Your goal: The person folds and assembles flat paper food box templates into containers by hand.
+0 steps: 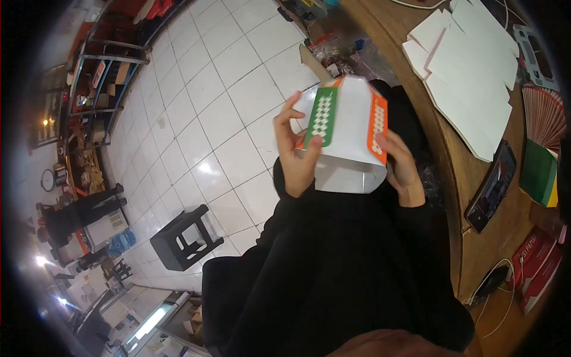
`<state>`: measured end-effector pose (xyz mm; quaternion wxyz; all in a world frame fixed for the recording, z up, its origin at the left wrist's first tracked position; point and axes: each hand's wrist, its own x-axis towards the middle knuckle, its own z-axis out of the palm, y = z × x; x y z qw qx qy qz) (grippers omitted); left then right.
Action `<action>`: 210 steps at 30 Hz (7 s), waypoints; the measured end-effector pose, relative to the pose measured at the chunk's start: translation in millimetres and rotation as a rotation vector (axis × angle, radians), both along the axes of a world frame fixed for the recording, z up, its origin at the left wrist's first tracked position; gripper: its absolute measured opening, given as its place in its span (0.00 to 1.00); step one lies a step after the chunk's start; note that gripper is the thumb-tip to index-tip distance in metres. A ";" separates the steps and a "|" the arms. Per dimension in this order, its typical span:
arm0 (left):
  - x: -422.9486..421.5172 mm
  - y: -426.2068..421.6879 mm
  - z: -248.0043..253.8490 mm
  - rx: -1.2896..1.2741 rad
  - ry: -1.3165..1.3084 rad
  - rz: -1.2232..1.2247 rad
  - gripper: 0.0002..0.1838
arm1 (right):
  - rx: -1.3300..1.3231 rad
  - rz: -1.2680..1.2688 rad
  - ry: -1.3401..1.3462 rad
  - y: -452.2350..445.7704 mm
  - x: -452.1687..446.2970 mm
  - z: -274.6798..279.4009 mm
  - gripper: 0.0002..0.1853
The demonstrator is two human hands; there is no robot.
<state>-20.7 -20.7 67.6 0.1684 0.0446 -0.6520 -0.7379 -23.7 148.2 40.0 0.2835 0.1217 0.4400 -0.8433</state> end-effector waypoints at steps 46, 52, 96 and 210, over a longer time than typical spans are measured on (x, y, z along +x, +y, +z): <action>-1.4 5.8 11.6 -0.049 -0.149 -0.570 0.10 | 1.717 -0.427 0.788 219.8 82.8 123.3 0.23; -22.8 43.8 30.6 -0.505 0.312 -0.716 0.11 | 1.418 -0.510 0.514 197.9 94.7 85.3 0.20; -70.8 93.3 64.8 -0.719 1.226 0.019 0.08 | 0.710 -0.609 0.885 84.0 104.0 108.0 0.22; -7.1 -30.4 -91.9 0.119 -0.242 0.045 0.03 | 0.158 -0.245 0.651 -74.7 -35.9 -70.5 0.06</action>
